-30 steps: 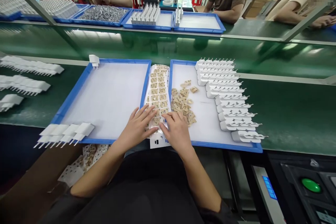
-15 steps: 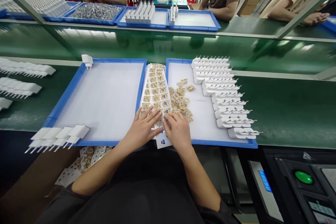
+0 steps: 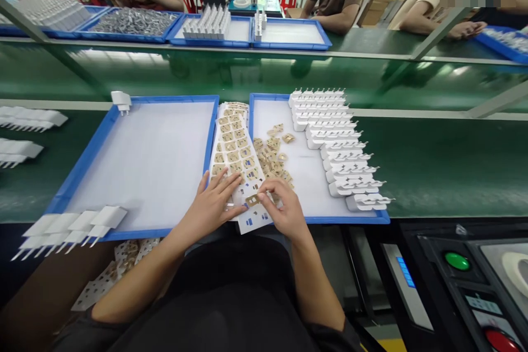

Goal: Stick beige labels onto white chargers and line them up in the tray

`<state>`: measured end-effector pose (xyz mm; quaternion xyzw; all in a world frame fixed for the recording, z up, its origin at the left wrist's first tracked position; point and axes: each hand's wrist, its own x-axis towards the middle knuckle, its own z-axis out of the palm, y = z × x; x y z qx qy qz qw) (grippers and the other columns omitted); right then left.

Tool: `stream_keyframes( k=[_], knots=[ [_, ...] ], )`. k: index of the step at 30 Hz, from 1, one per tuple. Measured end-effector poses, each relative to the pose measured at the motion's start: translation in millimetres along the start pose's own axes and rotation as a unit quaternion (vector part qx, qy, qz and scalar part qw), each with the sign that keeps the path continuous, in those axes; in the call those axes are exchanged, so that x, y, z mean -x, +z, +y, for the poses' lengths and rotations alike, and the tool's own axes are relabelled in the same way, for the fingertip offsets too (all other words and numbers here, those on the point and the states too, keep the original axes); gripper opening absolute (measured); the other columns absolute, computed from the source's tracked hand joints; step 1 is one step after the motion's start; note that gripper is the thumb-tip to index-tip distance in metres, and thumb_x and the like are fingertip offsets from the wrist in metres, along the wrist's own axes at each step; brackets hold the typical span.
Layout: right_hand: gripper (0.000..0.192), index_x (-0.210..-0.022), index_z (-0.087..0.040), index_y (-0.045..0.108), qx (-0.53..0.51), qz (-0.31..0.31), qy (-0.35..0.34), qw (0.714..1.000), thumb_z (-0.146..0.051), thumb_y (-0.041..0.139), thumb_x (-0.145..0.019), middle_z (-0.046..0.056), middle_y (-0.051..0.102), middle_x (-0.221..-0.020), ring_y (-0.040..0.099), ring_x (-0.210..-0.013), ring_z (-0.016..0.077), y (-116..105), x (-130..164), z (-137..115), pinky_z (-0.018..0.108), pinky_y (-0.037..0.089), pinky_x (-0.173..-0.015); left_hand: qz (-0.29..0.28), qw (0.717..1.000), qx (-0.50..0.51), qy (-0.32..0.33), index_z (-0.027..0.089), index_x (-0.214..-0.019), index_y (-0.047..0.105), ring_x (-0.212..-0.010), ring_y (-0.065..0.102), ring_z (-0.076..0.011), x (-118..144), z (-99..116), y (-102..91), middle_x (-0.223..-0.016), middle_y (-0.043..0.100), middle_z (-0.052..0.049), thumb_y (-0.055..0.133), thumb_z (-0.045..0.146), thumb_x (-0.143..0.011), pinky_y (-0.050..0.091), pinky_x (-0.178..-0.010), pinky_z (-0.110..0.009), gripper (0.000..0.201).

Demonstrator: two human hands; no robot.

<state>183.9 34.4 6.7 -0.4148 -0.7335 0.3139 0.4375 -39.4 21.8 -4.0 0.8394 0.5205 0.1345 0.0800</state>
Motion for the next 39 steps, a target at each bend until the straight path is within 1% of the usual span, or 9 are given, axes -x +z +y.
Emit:
stream_keyframes(
  k=[6,11,14,17,22,26,29,33,39],
  knots=[
    [0.007,-0.091,-0.022,0.067,0.024,0.091,0.061,0.994,-0.026,0.062,-0.094,0.003,0.07,-0.085,0.064,-0.079,0.0189,-29,24,17,0.034,0.053,-0.076,0.038,0.998,0.022,0.033,0.02,-0.136,0.058,-0.141,0.045,-0.0385,-19,15,-25.3,-0.146,0.058,-0.014,0.061,0.042,-0.096,0.032,-0.117,-0.064,0.046],
    [0.011,-0.095,-0.021,0.069,0.01,0.067,0.077,0.995,-0.027,0.068,-0.086,0.004,0.075,-0.091,0.069,-0.086,0.0228,-29,32,21,0.036,0.056,-0.079,0.073,0.965,0.031,0.249,0.019,-0.126,0.063,-0.132,0.052,-0.0321,-93,88,-45.5,-0.134,0.065,-0.011,0.057,0.028,-0.098,0.04,-0.111,-0.048,0.03],
    [0.008,-0.088,-0.022,0.071,-0.024,0.009,0.066,0.998,-0.028,0.071,-0.083,0.003,0.075,-0.083,0.07,-0.082,0.0237,-35,34,19,0.036,0.056,-0.078,0.026,0.91,-0.01,0.413,0.022,-0.126,0.063,-0.136,0.048,-0.0271,-149,130,-30.5,-0.141,0.061,-0.009,0.052,0.012,-0.097,0.039,-0.107,-0.041,0.033],
    [0.013,-0.081,-0.022,0.071,-0.079,-0.038,0.051,0.995,-0.032,0.067,-0.089,0.003,0.075,-0.078,0.069,-0.074,0.0199,-42,36,16,0.033,0.056,-0.073,-0.016,0.883,-0.051,0.467,0.018,-0.123,0.063,-0.135,0.048,-0.029,-186,152,-1.0,-0.145,0.057,-0.012,0.057,0.009,-0.092,0.038,-0.102,-0.04,0.033],
    [0.02,-0.082,-0.021,0.071,-0.084,-0.035,0.054,0.994,-0.039,0.068,-0.09,0.004,0.075,-0.079,0.067,-0.073,0.0187,-44,37,15,0.033,0.056,-0.074,0.029,0.881,-0.061,0.468,0.013,-0.115,0.063,-0.114,0.056,-0.0288,-198,156,35.3,-0.125,0.066,-0.016,0.053,0.008,-0.093,0.037,-0.087,-0.038,0.024],
    [0.019,-0.083,-0.021,0.071,-0.119,-0.066,0.047,0.99,-0.039,0.068,-0.09,0.003,0.073,-0.078,0.067,-0.074,0.0186,-45,37,17,0.032,0.055,-0.074,-0.011,0.863,-0.034,0.505,0.015,-0.106,0.064,-0.099,0.06,-0.0247,-197,149,36.1,-0.102,0.071,-0.011,0.044,0.007,-0.098,0.039,-0.078,-0.036,0.022],
    [0.018,-0.083,-0.021,0.071,-0.157,-0.047,0.049,0.985,-0.039,0.07,-0.089,0.004,0.073,-0.079,0.067,-0.075,0.0191,-46,39,21,0.033,0.055,-0.074,-0.062,0.885,0.039,0.459,0.012,-0.109,0.063,-0.097,0.063,-0.0243,-187,134,17.8,-0.1,0.071,-0.011,0.057,0.012,-0.095,0.045,-0.08,-0.034,0.015],
    [0.021,-0.082,-0.022,0.068,-0.181,0.022,0.058,0.981,-0.042,0.072,-0.087,0.004,0.071,-0.077,0.067,-0.073,0.0201,-43,42,24,0.036,0.057,-0.072,-0.025,0.924,0.275,0.265,0.018,-0.141,0.05,-0.107,0.065,-0.0231,-140,97,-21.7,-0.128,0.065,-0.012,0.07,0.022,-0.09,0.053,-0.088,-0.033,0.055],
    [0.025,-0.082,-0.024,0.06,-0.27,0.07,0.051,0.959,-0.046,0.069,-0.089,0.003,0.063,-0.076,0.063,-0.07,0.0196,-19,35,-4,0.035,0.055,-0.064,-0.014,0.817,0.576,0.04,0.023,-0.122,0.064,-0.107,0.069,-0.0252,-46,43,-36.8,-0.116,0.069,-0.011,0.074,0.038,-0.088,0.06,-0.087,-0.036,0.039]
  ],
)
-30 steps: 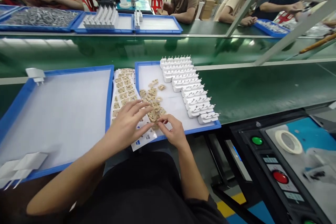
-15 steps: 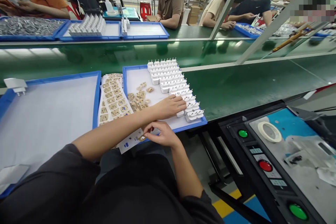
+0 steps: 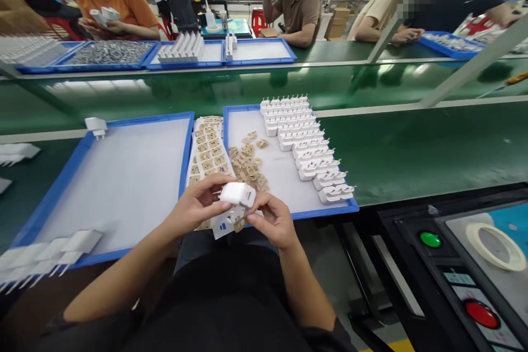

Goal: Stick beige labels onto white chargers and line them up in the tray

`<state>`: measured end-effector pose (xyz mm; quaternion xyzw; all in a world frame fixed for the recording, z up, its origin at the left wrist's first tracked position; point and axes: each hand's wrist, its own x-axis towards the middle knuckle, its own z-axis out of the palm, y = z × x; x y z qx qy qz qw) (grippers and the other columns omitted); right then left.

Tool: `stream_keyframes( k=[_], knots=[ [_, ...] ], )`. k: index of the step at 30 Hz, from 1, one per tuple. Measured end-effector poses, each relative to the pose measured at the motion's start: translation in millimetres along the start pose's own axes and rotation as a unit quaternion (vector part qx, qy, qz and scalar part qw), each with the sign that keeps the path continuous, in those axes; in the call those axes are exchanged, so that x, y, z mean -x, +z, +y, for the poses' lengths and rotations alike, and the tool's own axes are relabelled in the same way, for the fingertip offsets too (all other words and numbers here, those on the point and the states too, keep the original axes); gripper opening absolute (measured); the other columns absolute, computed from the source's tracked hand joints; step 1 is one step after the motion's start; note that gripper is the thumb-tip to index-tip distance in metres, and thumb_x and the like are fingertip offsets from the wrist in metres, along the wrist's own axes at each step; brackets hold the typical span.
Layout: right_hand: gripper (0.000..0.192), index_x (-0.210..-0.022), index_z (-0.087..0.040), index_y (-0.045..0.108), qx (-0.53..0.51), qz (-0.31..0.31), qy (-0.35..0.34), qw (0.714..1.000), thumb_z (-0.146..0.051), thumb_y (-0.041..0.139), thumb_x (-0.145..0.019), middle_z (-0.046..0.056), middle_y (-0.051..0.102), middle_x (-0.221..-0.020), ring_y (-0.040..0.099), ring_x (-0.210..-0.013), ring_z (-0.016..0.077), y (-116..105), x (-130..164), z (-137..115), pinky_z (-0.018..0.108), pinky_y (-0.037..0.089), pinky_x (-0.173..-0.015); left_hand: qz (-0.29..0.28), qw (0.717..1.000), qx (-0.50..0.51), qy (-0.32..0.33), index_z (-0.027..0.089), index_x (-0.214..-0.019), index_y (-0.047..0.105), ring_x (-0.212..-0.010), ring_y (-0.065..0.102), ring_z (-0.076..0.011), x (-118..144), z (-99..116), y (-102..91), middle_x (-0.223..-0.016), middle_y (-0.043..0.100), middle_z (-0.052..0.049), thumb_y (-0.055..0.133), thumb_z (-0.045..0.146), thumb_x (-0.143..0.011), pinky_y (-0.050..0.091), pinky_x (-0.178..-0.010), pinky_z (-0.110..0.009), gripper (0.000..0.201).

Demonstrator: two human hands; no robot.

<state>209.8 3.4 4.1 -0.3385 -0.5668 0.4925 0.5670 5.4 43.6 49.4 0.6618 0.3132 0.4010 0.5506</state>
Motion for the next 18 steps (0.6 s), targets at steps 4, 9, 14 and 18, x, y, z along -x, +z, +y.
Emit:
stream_keyframes(
  k=[4,9,14,18],
  knots=[
    [0.016,-0.086,-0.024,0.064,-0.047,-0.036,0.023,0.998,-0.039,0.07,-0.09,0.003,0.063,-0.08,0.064,-0.075,0.0192,31,-5,-7,0.033,0.056,-0.067,0.067,0.996,0.063,-0.023,0.023,-0.112,0.059,-0.104,0.071,-0.0248,39,-22,-7.9,-0.112,0.07,-0.01,0.077,0.043,-0.084,0.061,-0.087,-0.039,0.039],
    [0.011,-0.087,-0.024,0.066,-0.036,-0.066,0.059,0.995,-0.034,0.069,-0.09,0.002,0.064,-0.083,0.062,-0.074,0.0168,52,-8,-3,0.03,0.054,-0.069,0.143,0.987,-0.068,0.0,0.024,-0.128,0.058,-0.113,0.068,-0.0251,68,-32,-12.0,-0.124,0.068,-0.012,0.074,0.032,-0.088,0.058,-0.099,-0.042,0.044],
    [0.006,-0.087,-0.025,0.066,-0.024,-0.065,0.039,0.997,-0.029,0.067,-0.091,0.002,0.064,-0.08,0.063,-0.08,0.0188,68,-7,-5,0.033,0.053,-0.075,0.209,0.961,-0.176,0.041,0.022,-0.121,0.061,-0.115,0.068,-0.0248,83,-33,-18.2,-0.119,0.071,-0.012,0.072,0.024,-0.088,0.058,-0.099,-0.041,0.035],
    [0.002,-0.089,-0.025,0.067,0.004,0.013,0.044,0.999,-0.025,0.068,-0.09,0.002,0.065,-0.087,0.063,-0.089,0.0196,80,-12,-5,0.034,0.053,-0.085,0.208,0.945,-0.228,0.107,0.022,-0.118,0.062,-0.113,0.069,-0.0227,85,-30,-23.7,-0.116,0.072,-0.01,0.069,0.016,-0.089,0.057,-0.1,-0.04,0.031]
  ],
)
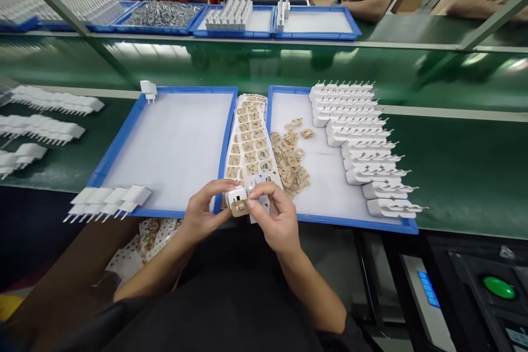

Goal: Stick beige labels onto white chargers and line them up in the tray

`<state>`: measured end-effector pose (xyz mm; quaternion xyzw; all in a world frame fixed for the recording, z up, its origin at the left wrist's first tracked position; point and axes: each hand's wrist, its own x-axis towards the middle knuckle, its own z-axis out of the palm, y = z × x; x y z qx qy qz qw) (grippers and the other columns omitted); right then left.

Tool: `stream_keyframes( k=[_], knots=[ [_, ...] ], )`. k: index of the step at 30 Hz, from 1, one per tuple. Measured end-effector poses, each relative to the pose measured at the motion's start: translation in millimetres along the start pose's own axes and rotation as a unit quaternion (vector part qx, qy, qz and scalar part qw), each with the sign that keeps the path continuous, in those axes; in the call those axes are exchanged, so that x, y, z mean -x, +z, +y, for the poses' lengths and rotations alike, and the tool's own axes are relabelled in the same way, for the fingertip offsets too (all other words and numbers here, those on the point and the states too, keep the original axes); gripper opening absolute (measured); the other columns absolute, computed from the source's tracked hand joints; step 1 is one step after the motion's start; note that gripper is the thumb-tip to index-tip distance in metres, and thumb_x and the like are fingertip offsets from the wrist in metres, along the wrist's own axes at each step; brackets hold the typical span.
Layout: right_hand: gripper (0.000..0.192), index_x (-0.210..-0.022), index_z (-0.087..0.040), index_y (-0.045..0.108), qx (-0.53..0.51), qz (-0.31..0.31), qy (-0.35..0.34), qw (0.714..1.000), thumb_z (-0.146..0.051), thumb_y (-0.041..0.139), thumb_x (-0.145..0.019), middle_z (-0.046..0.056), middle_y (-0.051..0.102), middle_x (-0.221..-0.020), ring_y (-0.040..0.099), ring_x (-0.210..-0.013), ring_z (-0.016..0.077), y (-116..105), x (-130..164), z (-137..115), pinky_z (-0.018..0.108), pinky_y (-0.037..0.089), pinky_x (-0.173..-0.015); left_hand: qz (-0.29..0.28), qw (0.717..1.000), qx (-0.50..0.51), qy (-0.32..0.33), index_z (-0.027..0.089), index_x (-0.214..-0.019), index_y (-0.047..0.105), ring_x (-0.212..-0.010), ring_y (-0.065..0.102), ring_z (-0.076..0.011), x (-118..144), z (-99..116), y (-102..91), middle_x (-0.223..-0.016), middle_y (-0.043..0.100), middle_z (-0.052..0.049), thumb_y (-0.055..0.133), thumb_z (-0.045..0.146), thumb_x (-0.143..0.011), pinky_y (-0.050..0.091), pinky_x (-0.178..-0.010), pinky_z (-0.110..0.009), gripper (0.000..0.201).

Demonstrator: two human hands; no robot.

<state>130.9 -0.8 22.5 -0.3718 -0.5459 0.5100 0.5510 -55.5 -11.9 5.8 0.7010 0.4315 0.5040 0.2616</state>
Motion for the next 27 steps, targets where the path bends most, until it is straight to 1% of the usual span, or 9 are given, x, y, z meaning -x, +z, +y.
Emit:
stream_keyframes(
  k=[2,5,8,13,18,27],
  knots=[
    [0.002,-0.089,-0.025,0.067,0.002,0.015,0.021,1.0,-0.026,0.068,-0.09,0.002,0.066,-0.089,0.063,-0.091,0.0197,5,-3,0,0.034,0.053,-0.086,-0.001,1.0,-0.005,0.018,0.022,-0.118,0.062,-0.113,0.069,-0.0221,-2,0,-2.1,-0.116,0.072,-0.01,0.07,0.015,-0.088,0.057,-0.1,-0.039,0.032],
    [0.002,-0.09,-0.025,0.068,-0.013,0.006,0.044,0.999,-0.024,0.069,-0.091,0.001,0.067,-0.09,0.063,-0.091,0.0173,8,-5,1,0.03,0.052,-0.086,0.001,0.999,0.006,0.032,0.022,-0.121,0.062,-0.113,0.069,-0.0206,-3,-1,-3.9,-0.116,0.072,-0.009,0.071,0.012,-0.087,0.057,-0.1,-0.037,0.037],
    [0.005,-0.091,-0.026,0.069,-0.024,0.004,0.046,0.999,-0.022,0.07,-0.091,-0.001,0.067,-0.09,0.063,-0.091,0.0155,10,-6,1,0.028,0.05,-0.086,0.002,0.999,0.012,0.034,0.022,-0.122,0.062,-0.113,0.068,-0.0197,-3,-3,-5.1,-0.117,0.072,-0.009,0.072,0.01,-0.086,0.056,-0.101,-0.035,0.04],
    [0.005,-0.091,-0.026,0.07,-0.019,0.007,0.044,0.999,-0.021,0.07,-0.091,0.0,0.067,-0.09,0.063,-0.09,0.016,13,-8,1,0.028,0.051,-0.085,0.005,0.999,0.011,0.035,0.023,-0.123,0.062,-0.112,0.069,-0.0205,-3,-5,-6.7,-0.116,0.072,-0.009,0.073,0.009,-0.085,0.057,-0.099,-0.036,0.042],
    [0.005,-0.092,-0.025,0.068,0.016,0.011,0.03,0.999,-0.02,0.068,-0.092,0.0,0.067,-0.09,0.064,-0.089,0.0158,15,-7,0,0.029,0.052,-0.084,0.007,0.999,0.009,0.037,0.023,-0.122,0.063,-0.112,0.069,-0.0207,-3,-5,-7.1,-0.116,0.072,-0.009,0.073,0.008,-0.084,0.057,-0.099,-0.036,0.042],
    [0.009,-0.093,-0.025,0.065,0.129,0.035,-0.034,0.99,-0.018,0.07,-0.09,0.001,0.066,-0.088,0.064,-0.087,0.0176,21,-4,1,0.032,0.052,-0.08,0.013,0.999,-0.007,0.046,0.023,-0.121,0.063,-0.111,0.069,-0.0215,-3,-3,-6.7,-0.115,0.072,-0.009,0.07,0.005,-0.083,0.058,-0.097,-0.036,0.043]
  ],
)
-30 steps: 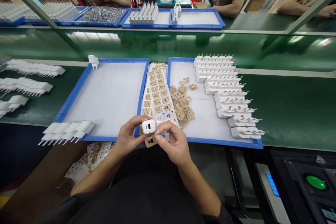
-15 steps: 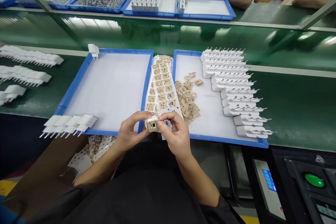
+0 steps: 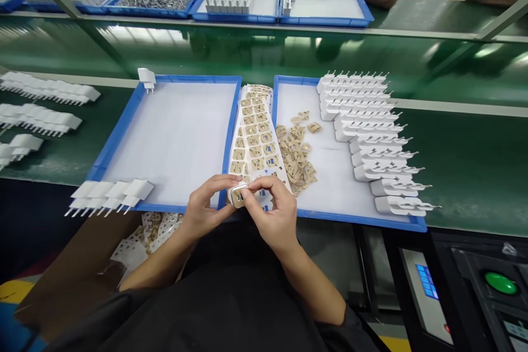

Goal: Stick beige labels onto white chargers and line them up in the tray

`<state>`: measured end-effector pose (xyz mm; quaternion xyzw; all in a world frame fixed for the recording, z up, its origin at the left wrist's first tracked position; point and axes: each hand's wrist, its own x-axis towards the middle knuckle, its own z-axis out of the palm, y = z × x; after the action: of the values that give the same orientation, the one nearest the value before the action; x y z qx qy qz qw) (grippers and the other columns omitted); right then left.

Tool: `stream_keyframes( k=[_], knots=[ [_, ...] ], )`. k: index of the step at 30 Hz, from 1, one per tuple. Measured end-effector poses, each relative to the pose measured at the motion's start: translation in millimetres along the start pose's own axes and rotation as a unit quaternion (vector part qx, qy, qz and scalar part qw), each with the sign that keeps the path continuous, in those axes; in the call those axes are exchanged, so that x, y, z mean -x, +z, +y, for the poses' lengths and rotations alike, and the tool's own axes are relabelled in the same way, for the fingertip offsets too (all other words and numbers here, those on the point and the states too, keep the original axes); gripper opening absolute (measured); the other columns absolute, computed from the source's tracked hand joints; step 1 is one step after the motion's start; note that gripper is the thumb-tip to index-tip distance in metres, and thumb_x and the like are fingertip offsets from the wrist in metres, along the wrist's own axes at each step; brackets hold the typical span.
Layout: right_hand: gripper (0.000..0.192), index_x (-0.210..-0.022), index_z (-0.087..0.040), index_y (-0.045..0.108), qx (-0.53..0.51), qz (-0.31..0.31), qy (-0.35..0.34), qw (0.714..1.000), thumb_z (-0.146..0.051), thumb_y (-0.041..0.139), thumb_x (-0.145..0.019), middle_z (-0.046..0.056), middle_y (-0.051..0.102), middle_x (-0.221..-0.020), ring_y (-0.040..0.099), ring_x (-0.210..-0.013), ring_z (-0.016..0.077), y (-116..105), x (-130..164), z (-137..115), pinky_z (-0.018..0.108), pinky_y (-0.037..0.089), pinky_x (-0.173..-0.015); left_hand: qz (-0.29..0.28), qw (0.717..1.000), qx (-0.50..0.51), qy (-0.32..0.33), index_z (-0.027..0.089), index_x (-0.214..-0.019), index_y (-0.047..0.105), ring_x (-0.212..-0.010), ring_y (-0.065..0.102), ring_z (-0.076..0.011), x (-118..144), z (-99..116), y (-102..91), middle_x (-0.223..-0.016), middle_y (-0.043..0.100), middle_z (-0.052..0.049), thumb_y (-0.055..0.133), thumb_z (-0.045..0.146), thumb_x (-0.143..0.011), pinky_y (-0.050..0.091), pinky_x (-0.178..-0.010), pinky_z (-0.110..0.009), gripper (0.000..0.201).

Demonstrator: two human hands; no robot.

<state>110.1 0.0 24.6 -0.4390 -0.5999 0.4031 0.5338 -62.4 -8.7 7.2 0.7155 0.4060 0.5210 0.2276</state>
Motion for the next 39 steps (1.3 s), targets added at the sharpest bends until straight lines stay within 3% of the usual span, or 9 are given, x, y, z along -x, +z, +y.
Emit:
stream_keyframes(
  k=[4,6,8,13,21,27,32,36,39],
  knots=[
    [0.015,-0.095,-0.025,0.065,0.079,0.031,-0.072,0.994,-0.014,0.072,-0.087,0.001,0.063,-0.09,0.062,-0.085,0.0178,3,0,-2,0.034,0.053,-0.078,0.016,1.0,0.003,0.015,0.023,-0.12,0.062,-0.111,0.07,-0.021,2,-2,1.7,-0.115,0.072,-0.01,0.072,0.004,-0.082,0.059,-0.096,-0.036,0.043],
    [0.017,-0.097,-0.025,0.065,0.08,0.055,-0.065,0.993,-0.016,0.073,-0.086,0.003,0.06,-0.097,0.061,-0.089,0.0184,2,-2,-1,0.034,0.055,-0.077,0.034,0.999,0.015,0.022,0.024,-0.118,0.062,-0.111,0.07,-0.0211,4,-4,2.8,-0.116,0.072,-0.009,0.073,0.004,-0.081,0.059,-0.095,-0.037,0.043],
    [0.015,-0.1,-0.026,0.065,0.014,0.043,-0.015,0.999,-0.019,0.07,-0.088,0.003,0.057,-0.102,0.061,-0.093,0.0186,0,-3,0,0.035,0.057,-0.079,0.051,0.998,0.023,0.02,0.024,-0.117,0.061,-0.111,0.07,-0.0217,5,-6,3.8,-0.116,0.071,-0.01,0.074,0.004,-0.081,0.06,-0.095,-0.038,0.043],
    [0.026,-0.113,-0.031,0.065,-0.177,-0.09,0.08,0.977,-0.021,0.068,-0.089,0.005,0.058,-0.121,0.059,-0.12,0.0231,3,-3,3,0.039,0.055,-0.097,0.063,0.997,-0.004,0.046,0.024,-0.117,0.058,-0.111,0.07,-0.0212,3,-8,7.8,-0.116,0.07,-0.009,0.074,0.005,-0.082,0.061,-0.093,-0.039,0.043],
    [0.015,-0.096,-0.03,0.073,-0.278,-0.051,0.117,0.952,-0.019,0.069,-0.087,0.003,0.065,-0.113,0.061,-0.116,0.0204,19,0,-1,0.036,0.051,-0.1,0.087,0.99,-0.027,0.103,0.025,-0.118,0.056,-0.113,0.069,-0.0203,5,-13,12.8,-0.121,0.068,-0.007,0.075,0.001,-0.08,0.059,-0.102,-0.048,0.049],
    [0.009,-0.09,-0.028,0.074,-0.277,-0.038,0.13,0.951,-0.022,0.07,-0.084,0.004,0.069,-0.11,0.065,-0.113,0.0227,20,0,1,0.042,0.054,-0.099,0.087,0.989,-0.024,0.117,0.025,-0.118,0.057,-0.114,0.069,-0.0205,4,-14,11.7,-0.119,0.069,-0.006,0.075,-0.001,-0.078,0.058,-0.104,-0.049,0.05],
    [0.016,-0.091,-0.027,0.076,-0.27,-0.056,0.131,0.952,-0.019,0.064,-0.084,0.005,0.07,-0.113,0.066,-0.116,0.025,18,-1,3,0.047,0.054,-0.102,0.086,0.993,0.002,0.083,0.027,-0.116,0.057,-0.112,0.071,-0.0212,8,-17,10.1,-0.117,0.07,-0.006,0.076,0.005,-0.08,0.059,-0.101,-0.049,0.046],
    [0.021,-0.107,-0.028,0.074,-0.225,-0.102,0.098,0.964,-0.021,0.063,-0.09,0.006,0.069,-0.119,0.065,-0.118,0.0253,12,-3,3,0.046,0.053,-0.104,0.075,0.995,0.038,0.046,0.027,-0.117,0.058,-0.115,0.069,-0.023,11,-16,6.7,-0.118,0.069,-0.008,0.074,0.007,-0.082,0.06,-0.097,-0.045,0.043],
    [0.015,-0.105,-0.029,0.07,-0.117,-0.073,0.02,0.99,-0.022,0.065,-0.093,0.005,0.07,-0.112,0.065,-0.114,0.0241,9,-6,1,0.047,0.052,-0.103,0.071,0.996,0.045,0.034,0.027,-0.117,0.059,-0.114,0.07,-0.0233,12,-12,4.5,-0.118,0.07,-0.009,0.074,0.007,-0.082,0.06,-0.095,-0.043,0.042]
  ],
)
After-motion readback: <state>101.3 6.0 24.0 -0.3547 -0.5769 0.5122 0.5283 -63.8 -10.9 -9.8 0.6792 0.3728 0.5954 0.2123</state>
